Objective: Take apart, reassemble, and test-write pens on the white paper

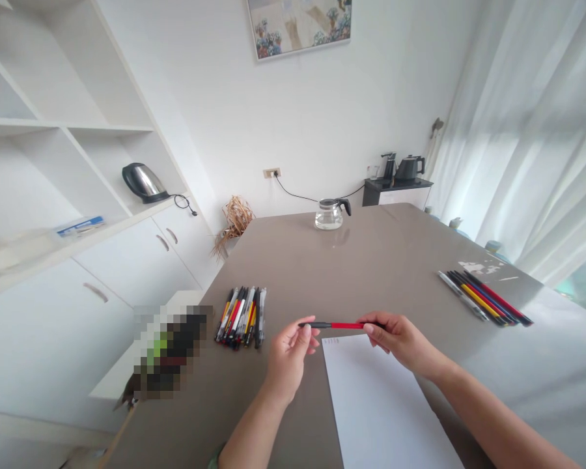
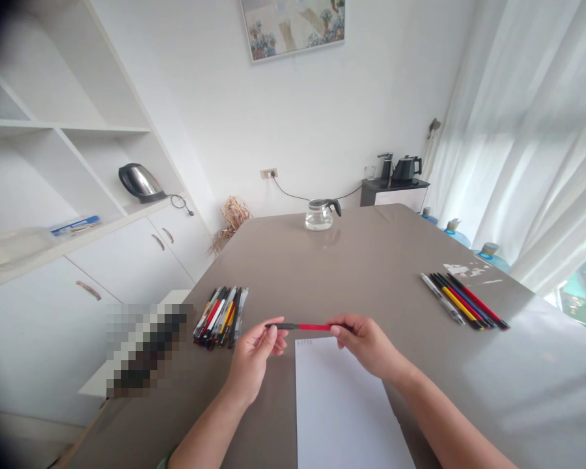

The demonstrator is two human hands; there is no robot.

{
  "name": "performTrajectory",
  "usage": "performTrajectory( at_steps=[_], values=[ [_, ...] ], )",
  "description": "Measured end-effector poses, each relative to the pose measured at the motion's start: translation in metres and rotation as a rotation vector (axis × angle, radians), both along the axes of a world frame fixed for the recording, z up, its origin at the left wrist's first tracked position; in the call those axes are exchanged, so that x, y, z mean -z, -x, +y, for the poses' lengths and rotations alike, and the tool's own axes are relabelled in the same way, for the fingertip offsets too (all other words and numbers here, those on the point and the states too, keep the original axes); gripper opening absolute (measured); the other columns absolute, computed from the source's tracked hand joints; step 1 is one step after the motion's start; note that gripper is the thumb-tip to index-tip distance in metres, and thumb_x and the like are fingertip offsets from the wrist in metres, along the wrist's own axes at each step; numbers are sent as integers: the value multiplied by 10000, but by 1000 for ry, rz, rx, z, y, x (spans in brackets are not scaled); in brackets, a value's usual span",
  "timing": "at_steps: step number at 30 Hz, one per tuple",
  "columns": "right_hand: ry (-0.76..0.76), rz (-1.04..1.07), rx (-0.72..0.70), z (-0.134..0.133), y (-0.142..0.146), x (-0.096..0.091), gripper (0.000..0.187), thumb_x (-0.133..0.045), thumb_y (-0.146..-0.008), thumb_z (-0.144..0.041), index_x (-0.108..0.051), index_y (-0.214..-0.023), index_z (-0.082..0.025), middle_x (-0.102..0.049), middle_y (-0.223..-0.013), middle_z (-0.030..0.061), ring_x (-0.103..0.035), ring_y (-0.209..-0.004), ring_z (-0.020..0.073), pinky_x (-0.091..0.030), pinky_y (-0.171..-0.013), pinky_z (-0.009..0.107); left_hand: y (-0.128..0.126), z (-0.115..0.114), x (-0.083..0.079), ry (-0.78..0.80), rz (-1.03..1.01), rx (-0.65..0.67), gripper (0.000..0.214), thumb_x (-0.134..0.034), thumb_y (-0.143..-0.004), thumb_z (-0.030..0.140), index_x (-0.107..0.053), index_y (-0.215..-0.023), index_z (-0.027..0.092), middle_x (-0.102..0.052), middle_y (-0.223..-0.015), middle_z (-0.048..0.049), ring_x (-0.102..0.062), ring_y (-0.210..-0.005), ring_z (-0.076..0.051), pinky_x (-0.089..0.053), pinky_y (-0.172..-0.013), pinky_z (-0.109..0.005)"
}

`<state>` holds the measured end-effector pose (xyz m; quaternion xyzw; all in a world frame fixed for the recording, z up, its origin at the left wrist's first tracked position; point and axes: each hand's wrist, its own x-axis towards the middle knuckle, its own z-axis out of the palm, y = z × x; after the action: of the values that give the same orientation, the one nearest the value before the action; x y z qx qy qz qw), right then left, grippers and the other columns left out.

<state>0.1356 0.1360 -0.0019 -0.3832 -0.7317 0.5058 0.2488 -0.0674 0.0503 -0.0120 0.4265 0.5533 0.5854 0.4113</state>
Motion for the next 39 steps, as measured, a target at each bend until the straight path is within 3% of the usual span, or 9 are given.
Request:
performTrajectory(
  at_steps=[5, 11, 18, 25, 31, 36, 39],
  values=[
    [-10, -3, -78, -3, 4, 2, 308, -421, -779, -393, -583, -908, -165, -541, -643, 13, -425, -546, 97, -330, -481, 205, -1, 0, -2, -9, -187, 35, 269, -462, -782, 382, -522, -895, 145, -621, -830, -96, -592, -785, -196, -453, -644, -289],
    [-113, -200, -171, -12, 12, 5, 253, -404, -786, -342, -599, -772, -181, -545, -621, -2, -426, -535, 94, -311, -484, 205, -3, 3, -1, -18, -308, 21, 245, -382, -814, 420, -404, -890, 188, -637, -876, -111, -613, -766, -203, -451, -624, -300],
    [-241, -243, -126, -23, 20, -2, 244, -422, -768, -339, -616, -733, -197, -552, -722, 13, -436, -594, 106, -333, -538, 219, -2, 5, 2, 2, -255, -47, 287, -431, -790, 421, -479, -897, 159, -639, -844, -108, -607, -741, -180, -449, -622, -272],
    [-132, -161, -128, -27, 24, 1, 196, -449, -742, -303, -594, -843, -219, -507, -614, -8, -407, -538, 108, -319, -504, 225, -8, 1, -4, 25, -192, 31, 352, -509, -749, 390, -547, -987, 134, -613, -954, -127, -581, -853, -209, -457, -681, -308],
    [-28, -88, -174, -35, 32, 7, 153, -442, -748, -283, -559, -785, -191, -506, -584, -15, -401, -511, 93, -313, -488, 210, -15, -2, -9, 53, -89, 103, 352, -500, -751, 400, -558, -974, 134, -620, -923, -115, -571, -855, -205, -453, -699, -315],
    [-43, -72, -231, -38, 34, 6, 139, -481, -736, -300, -554, -755, -184, -546, -593, -17, -428, -511, 90, -309, -478, 199, -20, -1, -6, 24, -114, 126, 312, -498, -756, 384, -535, -943, 137, -617, -773, -66, -578, -718, -161, -449, -691, -307],
    [-81, -62, -152, -35, 35, 4, 224, -455, -755, -365, -576, -730, -178, -523, -564, -20, -414, -505, 89, -302, -471, 201, -19, 0, -3, 45, -68, 101, 310, -488, -761, 383, -543, -941, 137, -586, -686, -33, -547, -628, -132, -442, -610, -260]
  ],
)
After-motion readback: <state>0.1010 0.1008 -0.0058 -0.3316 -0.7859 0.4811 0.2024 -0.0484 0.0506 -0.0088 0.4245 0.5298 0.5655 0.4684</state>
